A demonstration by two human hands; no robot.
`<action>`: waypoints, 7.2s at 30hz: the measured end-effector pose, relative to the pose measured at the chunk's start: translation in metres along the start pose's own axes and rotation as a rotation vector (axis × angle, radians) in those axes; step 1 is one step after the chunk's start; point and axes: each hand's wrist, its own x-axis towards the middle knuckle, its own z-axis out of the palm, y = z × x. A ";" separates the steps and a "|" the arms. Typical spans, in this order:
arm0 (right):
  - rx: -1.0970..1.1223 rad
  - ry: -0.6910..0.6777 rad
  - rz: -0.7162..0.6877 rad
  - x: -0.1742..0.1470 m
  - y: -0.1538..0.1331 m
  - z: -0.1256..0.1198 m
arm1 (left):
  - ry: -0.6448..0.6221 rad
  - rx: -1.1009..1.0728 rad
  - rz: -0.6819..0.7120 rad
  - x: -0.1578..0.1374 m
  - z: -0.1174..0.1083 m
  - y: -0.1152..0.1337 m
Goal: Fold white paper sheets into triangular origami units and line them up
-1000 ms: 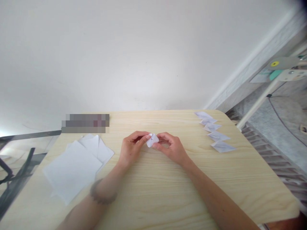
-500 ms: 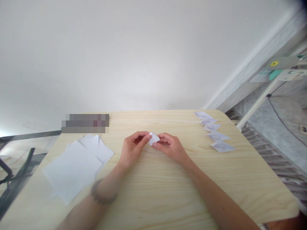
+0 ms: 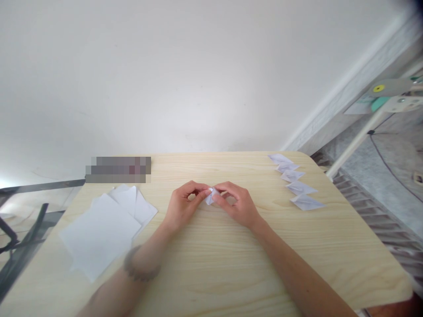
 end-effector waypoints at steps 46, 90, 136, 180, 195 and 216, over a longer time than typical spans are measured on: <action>0.010 0.267 -0.007 -0.003 0.003 -0.002 | 0.096 0.356 0.318 0.002 -0.013 -0.008; -0.305 0.092 -0.232 -0.006 0.007 -0.005 | -0.037 0.288 0.272 0.004 -0.013 -0.009; 0.102 0.075 0.253 0.001 0.009 -0.001 | -0.088 0.015 -0.084 0.006 -0.013 -0.006; 0.372 0.088 0.312 0.001 0.003 -0.002 | -0.081 -0.504 -0.326 0.006 -0.010 -0.001; 0.208 0.006 0.261 -0.001 0.006 -0.005 | -0.088 -0.260 -0.259 0.005 -0.013 -0.003; -0.125 0.065 0.042 -0.003 0.005 -0.009 | -0.067 -0.136 -0.093 0.004 -0.014 -0.008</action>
